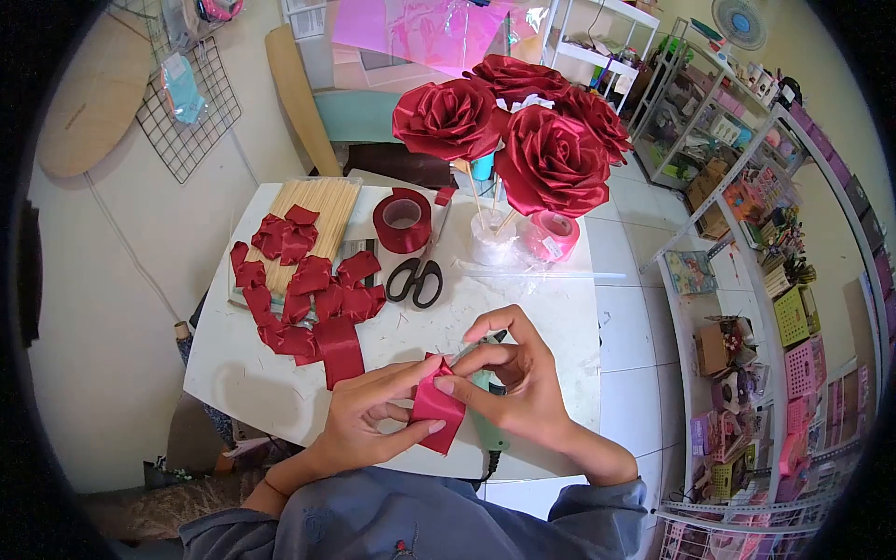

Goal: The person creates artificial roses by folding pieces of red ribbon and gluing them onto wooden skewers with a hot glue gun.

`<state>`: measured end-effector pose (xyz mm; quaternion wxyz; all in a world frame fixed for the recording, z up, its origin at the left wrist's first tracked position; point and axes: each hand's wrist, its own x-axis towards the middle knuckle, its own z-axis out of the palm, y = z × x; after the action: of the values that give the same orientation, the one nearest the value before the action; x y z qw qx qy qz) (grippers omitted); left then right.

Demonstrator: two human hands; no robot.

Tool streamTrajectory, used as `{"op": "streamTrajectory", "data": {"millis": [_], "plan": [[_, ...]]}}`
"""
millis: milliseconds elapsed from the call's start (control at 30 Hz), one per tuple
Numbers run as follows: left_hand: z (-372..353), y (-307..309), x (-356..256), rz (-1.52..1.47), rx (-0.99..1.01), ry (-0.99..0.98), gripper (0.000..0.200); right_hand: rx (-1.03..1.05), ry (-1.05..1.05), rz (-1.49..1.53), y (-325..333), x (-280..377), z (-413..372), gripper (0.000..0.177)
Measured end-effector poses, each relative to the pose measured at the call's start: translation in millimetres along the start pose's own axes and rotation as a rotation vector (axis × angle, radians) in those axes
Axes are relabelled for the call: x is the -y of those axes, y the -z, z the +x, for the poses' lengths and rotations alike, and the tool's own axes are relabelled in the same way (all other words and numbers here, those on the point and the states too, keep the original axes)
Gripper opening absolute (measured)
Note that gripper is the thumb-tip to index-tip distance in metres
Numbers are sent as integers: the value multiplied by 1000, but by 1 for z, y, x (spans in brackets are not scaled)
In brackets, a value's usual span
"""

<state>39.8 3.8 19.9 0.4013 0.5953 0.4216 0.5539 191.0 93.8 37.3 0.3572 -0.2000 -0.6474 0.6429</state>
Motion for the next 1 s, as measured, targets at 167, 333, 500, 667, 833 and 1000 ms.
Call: {"op": "streamTrajectory", "data": {"millis": [167, 333, 500, 667, 833, 1000], "plan": [[-1, 2, 2, -8, -48, 3, 56, 77, -71, -75, 7, 8, 4, 47], [0, 2, 1, 62, -95, -3, 54, -51, -58, 89, 22, 11, 7, 38], [0, 2, 0, 101, -96, -29, 55, -183, -48, -73, 25, 6, 3, 18], [-1, 2, 1, 166, -87, -60, 55, -176, 133, -126, 12, -1, 6, 3], [0, 2, -1, 270, -88, -146, 57, -69, -168, 4, 14, 4, 3, 13], [0, 2, 1, 313, -50, -174, 58, 92, -13, -142, 13, -8, 6, 18]]}}
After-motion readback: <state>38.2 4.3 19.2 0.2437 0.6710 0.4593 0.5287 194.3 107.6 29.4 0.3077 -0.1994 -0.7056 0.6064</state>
